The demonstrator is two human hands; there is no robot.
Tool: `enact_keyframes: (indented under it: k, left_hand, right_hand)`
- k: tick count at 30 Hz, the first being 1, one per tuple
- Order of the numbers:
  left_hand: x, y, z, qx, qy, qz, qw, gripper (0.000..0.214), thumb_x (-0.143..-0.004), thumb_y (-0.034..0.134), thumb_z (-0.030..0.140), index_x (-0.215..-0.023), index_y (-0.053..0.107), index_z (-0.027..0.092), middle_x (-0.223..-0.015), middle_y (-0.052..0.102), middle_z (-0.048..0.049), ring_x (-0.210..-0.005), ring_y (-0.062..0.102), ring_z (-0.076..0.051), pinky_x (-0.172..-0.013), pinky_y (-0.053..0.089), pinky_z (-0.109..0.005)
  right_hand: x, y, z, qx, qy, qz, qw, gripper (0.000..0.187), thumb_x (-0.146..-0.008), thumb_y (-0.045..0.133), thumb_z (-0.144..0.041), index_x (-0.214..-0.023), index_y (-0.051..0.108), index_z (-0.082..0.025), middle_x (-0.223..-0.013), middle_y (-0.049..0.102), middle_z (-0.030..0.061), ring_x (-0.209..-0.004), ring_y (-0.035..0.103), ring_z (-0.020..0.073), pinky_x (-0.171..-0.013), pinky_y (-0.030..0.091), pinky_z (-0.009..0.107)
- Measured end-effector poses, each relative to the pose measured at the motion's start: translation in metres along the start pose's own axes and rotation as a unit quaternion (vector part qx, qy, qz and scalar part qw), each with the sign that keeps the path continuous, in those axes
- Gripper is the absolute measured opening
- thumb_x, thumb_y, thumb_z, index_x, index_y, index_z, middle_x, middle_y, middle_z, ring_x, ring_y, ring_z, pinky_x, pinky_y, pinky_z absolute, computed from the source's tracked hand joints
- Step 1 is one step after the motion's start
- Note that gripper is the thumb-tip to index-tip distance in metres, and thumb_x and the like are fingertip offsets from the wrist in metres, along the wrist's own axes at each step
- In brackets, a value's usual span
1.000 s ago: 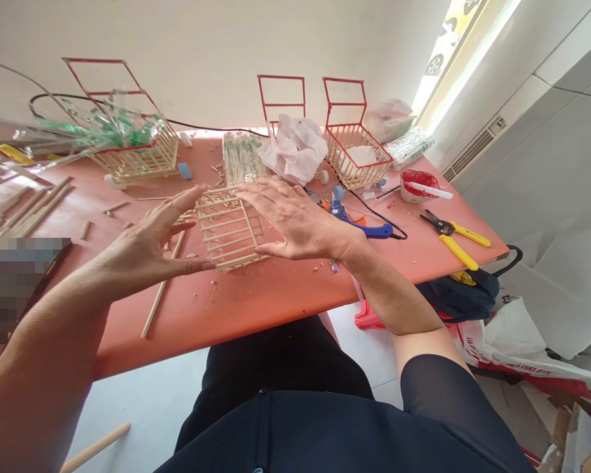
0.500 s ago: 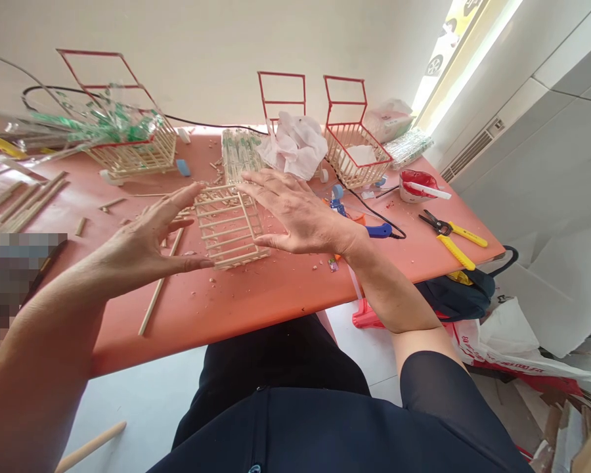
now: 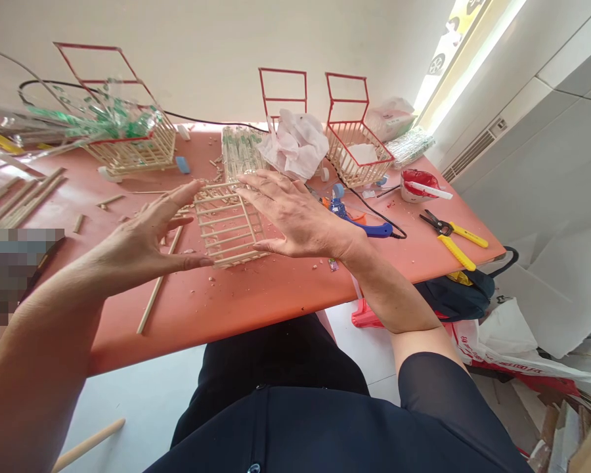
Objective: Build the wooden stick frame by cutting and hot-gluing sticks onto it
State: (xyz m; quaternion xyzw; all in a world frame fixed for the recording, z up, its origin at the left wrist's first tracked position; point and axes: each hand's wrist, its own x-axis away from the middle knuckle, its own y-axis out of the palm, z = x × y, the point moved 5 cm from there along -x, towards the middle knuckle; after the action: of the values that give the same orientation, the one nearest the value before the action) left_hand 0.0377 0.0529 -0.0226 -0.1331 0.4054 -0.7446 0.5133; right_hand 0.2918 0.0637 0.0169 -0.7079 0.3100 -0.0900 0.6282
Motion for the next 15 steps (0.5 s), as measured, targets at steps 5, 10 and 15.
enact_keyframes:
  k: [5,10,15]
  left_hand:
    - [0.0001,0.0003,-0.0013,0.014,-0.010,-0.001,1.000,0.121,-0.078,0.074,0.091,-0.178,0.028,0.040,-0.185,0.032,-0.0047,-0.164,0.041,-0.049,-0.127,0.048,-0.071]
    - [0.0005,0.0002,-0.0011,0.008,-0.014,-0.004,1.000,0.124,-0.077,0.071,0.095,-0.178,0.027,0.037,-0.185,0.032,-0.0074,-0.163,0.043,-0.047,-0.128,0.048,-0.068]
    - [0.0007,0.0004,-0.0002,0.008,-0.008,-0.002,1.000,0.123,-0.078,0.070,0.095,-0.178,0.028,0.038,-0.184,0.034,-0.0060,-0.165,0.040,-0.048,-0.128,0.049,-0.068]
  right_hand:
    - [0.0008,-0.0013,-0.0037,-0.003,0.014,-0.009,1.000,0.088,-0.097,0.078,-0.046,-0.172,0.038,-0.025,-0.183,0.033,0.0164,-0.172,0.025,0.0390,-0.140,0.020,0.070]
    - [0.0009,-0.0006,-0.0032,0.001,0.021,-0.010,1.000,0.090,-0.095,0.080,-0.043,-0.172,0.038,-0.023,-0.183,0.034,0.0176,-0.172,0.025,0.0391,-0.140,0.020,0.068]
    - [0.0006,0.0010,-0.0025,-0.014,0.020,-0.010,1.000,0.096,-0.093,0.082,-0.046,-0.174,0.035,-0.027,-0.183,0.033,0.0162,-0.172,0.025,0.0397,-0.140,0.018,0.070]
